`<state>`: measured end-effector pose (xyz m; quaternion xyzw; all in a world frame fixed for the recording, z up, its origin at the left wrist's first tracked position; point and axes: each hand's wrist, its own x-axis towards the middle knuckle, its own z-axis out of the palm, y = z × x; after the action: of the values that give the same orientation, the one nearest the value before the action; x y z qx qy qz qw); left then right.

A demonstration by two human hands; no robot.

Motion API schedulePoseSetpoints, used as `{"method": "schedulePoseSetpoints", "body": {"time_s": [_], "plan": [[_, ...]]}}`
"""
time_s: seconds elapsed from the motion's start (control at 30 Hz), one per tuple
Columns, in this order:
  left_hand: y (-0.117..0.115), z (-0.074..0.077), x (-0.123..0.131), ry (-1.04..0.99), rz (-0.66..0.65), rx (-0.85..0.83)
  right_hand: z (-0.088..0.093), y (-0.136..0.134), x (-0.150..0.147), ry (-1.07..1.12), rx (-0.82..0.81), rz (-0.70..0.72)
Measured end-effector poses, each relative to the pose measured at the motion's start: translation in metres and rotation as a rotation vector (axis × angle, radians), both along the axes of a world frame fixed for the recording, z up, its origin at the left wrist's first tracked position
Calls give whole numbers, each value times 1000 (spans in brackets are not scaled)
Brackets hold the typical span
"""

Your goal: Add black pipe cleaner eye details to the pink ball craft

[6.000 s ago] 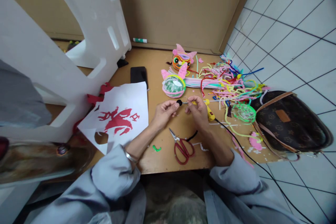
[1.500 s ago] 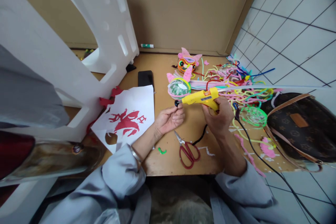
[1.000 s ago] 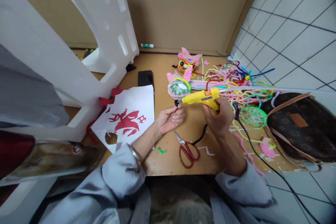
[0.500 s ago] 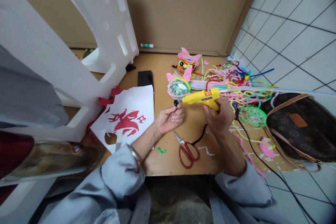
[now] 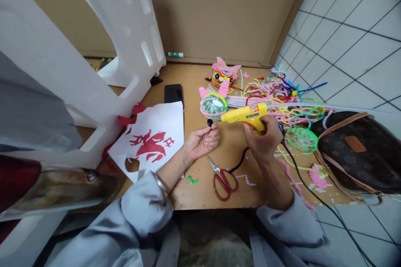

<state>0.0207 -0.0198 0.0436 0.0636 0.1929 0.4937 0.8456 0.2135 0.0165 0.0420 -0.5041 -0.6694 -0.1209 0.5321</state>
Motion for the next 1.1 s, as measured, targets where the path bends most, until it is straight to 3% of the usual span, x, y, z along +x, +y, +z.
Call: {"method": "schedulePoseSetpoints", "body": {"time_s": [0.2, 0.33, 0.5, 0.63, 0.77, 0.87, 0.97, 1.1], "plan": [[3, -2, -1, 12, 38, 9, -3, 7, 6, -17, -58, -169], [5, -2, -3, 70, 83, 53, -7, 8, 11, -177, -297, -301], [7, -6, -3, 167, 108, 169, -19, 7, 23, -379, -581, -357], [9, -10, -2, 248, 137, 239, -29, 5, 30, -416, -585, -335], [11, -15, 0, 441, 259, 377, -26, -6, 29, -533, -517, -354], [13, -18, 0, 667, 420, 451, -11, -15, 20, -446, -364, -154], [12, -18, -1, 905, 566, 483, 15, -20, 3, -156, -238, 156], [11, -15, -5, 1135, 697, 486, 44, -20, -33, -32, -197, 343]]}}
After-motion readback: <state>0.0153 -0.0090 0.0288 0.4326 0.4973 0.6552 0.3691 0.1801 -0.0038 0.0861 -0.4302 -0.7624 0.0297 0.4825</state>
